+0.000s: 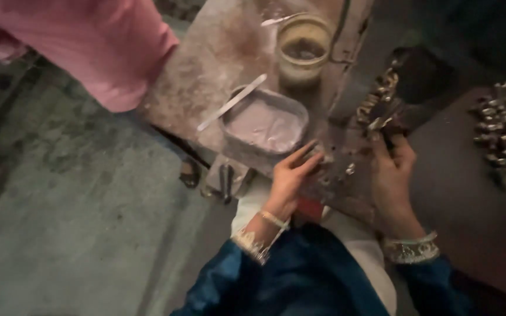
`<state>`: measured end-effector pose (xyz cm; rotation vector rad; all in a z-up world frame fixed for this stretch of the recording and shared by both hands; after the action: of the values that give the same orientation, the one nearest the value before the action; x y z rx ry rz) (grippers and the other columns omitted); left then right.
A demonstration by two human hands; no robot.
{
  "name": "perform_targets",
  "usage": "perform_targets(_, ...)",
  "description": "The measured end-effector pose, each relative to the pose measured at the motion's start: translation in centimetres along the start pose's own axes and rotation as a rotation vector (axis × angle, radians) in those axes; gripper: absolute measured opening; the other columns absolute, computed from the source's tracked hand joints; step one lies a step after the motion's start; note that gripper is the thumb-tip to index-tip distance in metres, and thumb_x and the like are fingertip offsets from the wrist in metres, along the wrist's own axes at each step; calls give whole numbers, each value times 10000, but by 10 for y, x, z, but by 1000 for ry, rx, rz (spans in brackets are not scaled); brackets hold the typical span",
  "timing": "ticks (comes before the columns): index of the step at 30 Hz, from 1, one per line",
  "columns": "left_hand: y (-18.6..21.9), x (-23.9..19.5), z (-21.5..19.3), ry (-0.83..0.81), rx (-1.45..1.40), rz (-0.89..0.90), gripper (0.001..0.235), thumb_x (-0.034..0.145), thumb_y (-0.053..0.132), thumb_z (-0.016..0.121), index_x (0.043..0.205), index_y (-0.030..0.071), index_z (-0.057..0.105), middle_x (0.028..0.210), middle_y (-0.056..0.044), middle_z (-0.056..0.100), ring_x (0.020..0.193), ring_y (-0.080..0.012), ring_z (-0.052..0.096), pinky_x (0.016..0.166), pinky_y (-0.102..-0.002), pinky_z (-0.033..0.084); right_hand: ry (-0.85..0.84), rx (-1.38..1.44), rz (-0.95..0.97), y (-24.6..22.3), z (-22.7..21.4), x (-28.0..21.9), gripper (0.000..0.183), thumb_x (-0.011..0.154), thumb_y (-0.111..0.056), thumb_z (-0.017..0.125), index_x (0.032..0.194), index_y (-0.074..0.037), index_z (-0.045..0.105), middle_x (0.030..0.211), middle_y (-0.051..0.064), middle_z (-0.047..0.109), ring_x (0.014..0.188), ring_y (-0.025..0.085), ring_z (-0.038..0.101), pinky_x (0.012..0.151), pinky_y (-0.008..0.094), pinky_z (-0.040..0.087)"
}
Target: The person operates a manual press machine to shape small metal components. They repeatedly pick up a component, place it into the press, activate the lever to stamp or shape it, and then remove the finished piece, placing it into a container.
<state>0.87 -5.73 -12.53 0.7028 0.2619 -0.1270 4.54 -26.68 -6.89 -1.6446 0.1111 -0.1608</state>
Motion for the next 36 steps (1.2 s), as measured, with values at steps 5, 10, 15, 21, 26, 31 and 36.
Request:
perform_targets(5, 4, -19, -3, 72, 10, -84, 461, 908, 42, 737, 1360, 16, 653, 1159, -115, 728, 1001, -208, 732, 895, -353, 621, -65, 201, -76, -36, 17, 0, 85, 1059, -176, 647, 1057, -91, 660, 807, -95, 594, 642, 0, 460, 543, 226, 332)
perform_targets(10, 9, -29, 8, 26, 62, -88, 442, 915, 32, 731, 1346, -11, 644, 1189, -124, 730, 1040, -206, 732, 909, -362, 625, -3, 257, 11, -10, 6, 2, 92, 1070, -172, 654, 1092, -89, 689, 774, -73, 598, 555, -3, 370, 465, 213, 256)
perform_targets(15, 82, -43, 96, -137, 165, 161, 433, 946, 5, 721, 1369, -10, 629, 1198, -125, 728, 1061, -197, 718, 923, -334, 609, 128, 241, 186, -11, -2, 3, 236, 988, -171, 673, 1211, -141, 599, 1006, -63, 711, 910, 78, 688, 775, 251, 568)
perform_targets(21, 117, -72, 157, -330, 1118, 1201, 420, 930, 3, 696, 1329, 128, 657, 1239, -101, 710, 1070, -233, 742, 853, -284, 619, -343, 46, -208, 86, -35, 43, 237, 1075, -165, 637, 1229, 3, 702, 1058, 46, 710, 975, 118, 650, 829, 278, 532)
perform_targets(26, 67, -11, 111, -321, 1536, 1008, 412, 932, 63, 651, 1320, 190, 703, 1190, -104, 719, 1038, -274, 734, 865, -374, 607, -298, -55, -69, 69, -24, 30, 270, 996, -124, 641, 1236, -2, 656, 1121, 41, 707, 1007, 135, 656, 863, 285, 544)
perform_targets(31, 58, -21, 83, -234, 1666, 540, 277, 948, 205, 716, 1224, 189, 735, 1074, -130, 730, 974, -307, 716, 803, -422, 584, -329, 23, 193, 7, -7, -42, 219, 1083, -180, 652, 1139, 33, 659, 996, 106, 687, 869, 188, 642, 739, 343, 539)
perform_targets(36, 93, -15, 85, -473, 1322, 554, 270, 866, 195, 715, 1115, 105, 767, 1004, -153, 770, 921, -320, 756, 813, -404, 593, -618, -680, 318, 3, 1, -52, 313, 841, -145, 782, 1136, -72, 709, 890, 69, 766, 832, 207, 721, 740, 356, 585)
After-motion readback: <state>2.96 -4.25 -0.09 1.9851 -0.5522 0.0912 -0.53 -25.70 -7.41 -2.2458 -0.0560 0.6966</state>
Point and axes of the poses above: each hand's wrist, its own x-axis towards the middle knuckle, its own z-axis out of the palm, y = z × x, the point moved 8 cm from there along x, towards the middle knuckle
